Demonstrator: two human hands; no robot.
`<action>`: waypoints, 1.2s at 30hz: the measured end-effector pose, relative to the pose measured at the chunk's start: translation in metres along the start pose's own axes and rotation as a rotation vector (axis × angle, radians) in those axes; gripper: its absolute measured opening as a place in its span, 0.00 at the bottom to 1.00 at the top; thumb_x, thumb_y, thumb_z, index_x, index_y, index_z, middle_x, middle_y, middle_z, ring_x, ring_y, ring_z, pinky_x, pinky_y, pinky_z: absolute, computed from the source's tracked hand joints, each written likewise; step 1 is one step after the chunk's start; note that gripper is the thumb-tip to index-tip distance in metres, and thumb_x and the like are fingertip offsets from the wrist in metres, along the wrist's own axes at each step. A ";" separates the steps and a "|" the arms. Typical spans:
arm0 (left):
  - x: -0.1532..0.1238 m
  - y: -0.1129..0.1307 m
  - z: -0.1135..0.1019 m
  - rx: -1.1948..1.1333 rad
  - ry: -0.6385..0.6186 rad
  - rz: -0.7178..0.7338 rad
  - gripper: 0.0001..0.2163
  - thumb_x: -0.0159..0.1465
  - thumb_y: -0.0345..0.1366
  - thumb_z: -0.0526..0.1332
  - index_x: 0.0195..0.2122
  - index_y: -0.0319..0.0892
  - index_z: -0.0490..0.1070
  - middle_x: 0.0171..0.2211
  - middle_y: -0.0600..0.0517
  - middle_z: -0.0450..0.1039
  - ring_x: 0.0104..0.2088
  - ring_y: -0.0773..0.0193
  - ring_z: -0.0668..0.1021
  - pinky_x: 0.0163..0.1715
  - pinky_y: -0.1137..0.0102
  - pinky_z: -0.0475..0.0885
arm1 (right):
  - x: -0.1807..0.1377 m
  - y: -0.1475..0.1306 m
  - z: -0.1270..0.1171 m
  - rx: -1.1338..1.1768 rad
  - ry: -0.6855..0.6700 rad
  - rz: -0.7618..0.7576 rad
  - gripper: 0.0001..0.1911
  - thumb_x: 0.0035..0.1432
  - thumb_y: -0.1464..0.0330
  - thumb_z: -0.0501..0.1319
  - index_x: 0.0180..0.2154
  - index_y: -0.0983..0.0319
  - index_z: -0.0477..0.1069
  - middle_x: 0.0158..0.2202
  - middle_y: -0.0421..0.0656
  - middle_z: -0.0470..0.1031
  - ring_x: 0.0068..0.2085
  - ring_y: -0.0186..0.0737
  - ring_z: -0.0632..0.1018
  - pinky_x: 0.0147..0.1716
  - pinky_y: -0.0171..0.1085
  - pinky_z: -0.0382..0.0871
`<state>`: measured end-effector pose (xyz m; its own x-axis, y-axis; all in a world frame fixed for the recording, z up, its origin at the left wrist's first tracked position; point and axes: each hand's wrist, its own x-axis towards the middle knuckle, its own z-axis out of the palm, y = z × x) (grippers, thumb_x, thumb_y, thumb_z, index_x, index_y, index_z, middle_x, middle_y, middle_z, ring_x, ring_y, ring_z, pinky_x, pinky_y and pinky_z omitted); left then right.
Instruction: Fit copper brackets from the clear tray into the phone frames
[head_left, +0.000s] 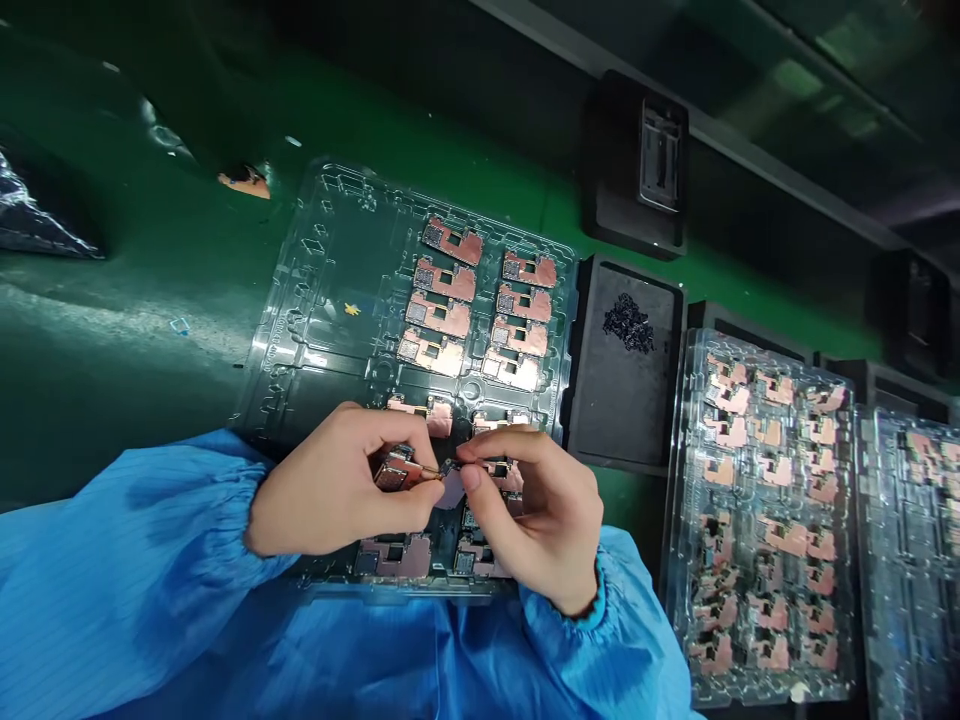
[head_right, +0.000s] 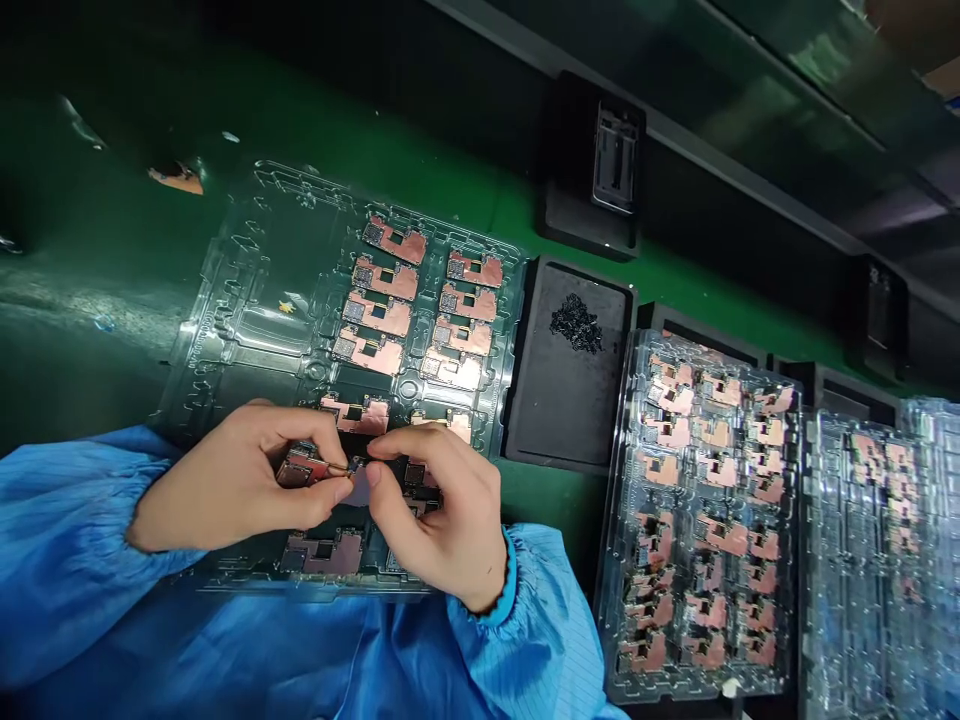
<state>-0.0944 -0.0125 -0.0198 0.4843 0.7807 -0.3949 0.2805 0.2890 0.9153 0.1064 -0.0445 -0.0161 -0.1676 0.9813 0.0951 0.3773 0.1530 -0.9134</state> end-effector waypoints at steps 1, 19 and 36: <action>0.000 0.000 0.001 0.022 0.021 0.012 0.06 0.57 0.33 0.65 0.24 0.41 0.72 0.17 0.60 0.64 0.18 0.74 0.64 0.19 0.78 0.59 | 0.000 0.001 0.001 -0.030 0.002 -0.045 0.11 0.62 0.75 0.66 0.44 0.56 0.75 0.37 0.42 0.82 0.36 0.43 0.82 0.35 0.42 0.78; -0.005 -0.004 0.000 0.078 0.087 -0.128 0.12 0.65 0.48 0.63 0.32 0.45 0.73 0.25 0.55 0.77 0.25 0.65 0.80 0.29 0.74 0.75 | 0.002 0.008 -0.015 -0.094 0.080 0.050 0.10 0.69 0.72 0.59 0.51 0.57 0.70 0.40 0.44 0.78 0.41 0.41 0.81 0.43 0.42 0.79; 0.002 -0.006 -0.001 0.012 0.011 -0.011 0.05 0.61 0.36 0.64 0.29 0.43 0.71 0.17 0.60 0.67 0.19 0.71 0.68 0.20 0.77 0.62 | -0.009 0.006 0.007 -0.080 0.125 -0.005 0.11 0.62 0.75 0.69 0.42 0.56 0.73 0.40 0.42 0.85 0.41 0.42 0.86 0.38 0.36 0.82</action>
<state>-0.0960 -0.0121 -0.0262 0.4718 0.7834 -0.4044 0.2957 0.2916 0.9097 0.1035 -0.0534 -0.0248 -0.0567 0.9866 0.1527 0.4491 0.1618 -0.8787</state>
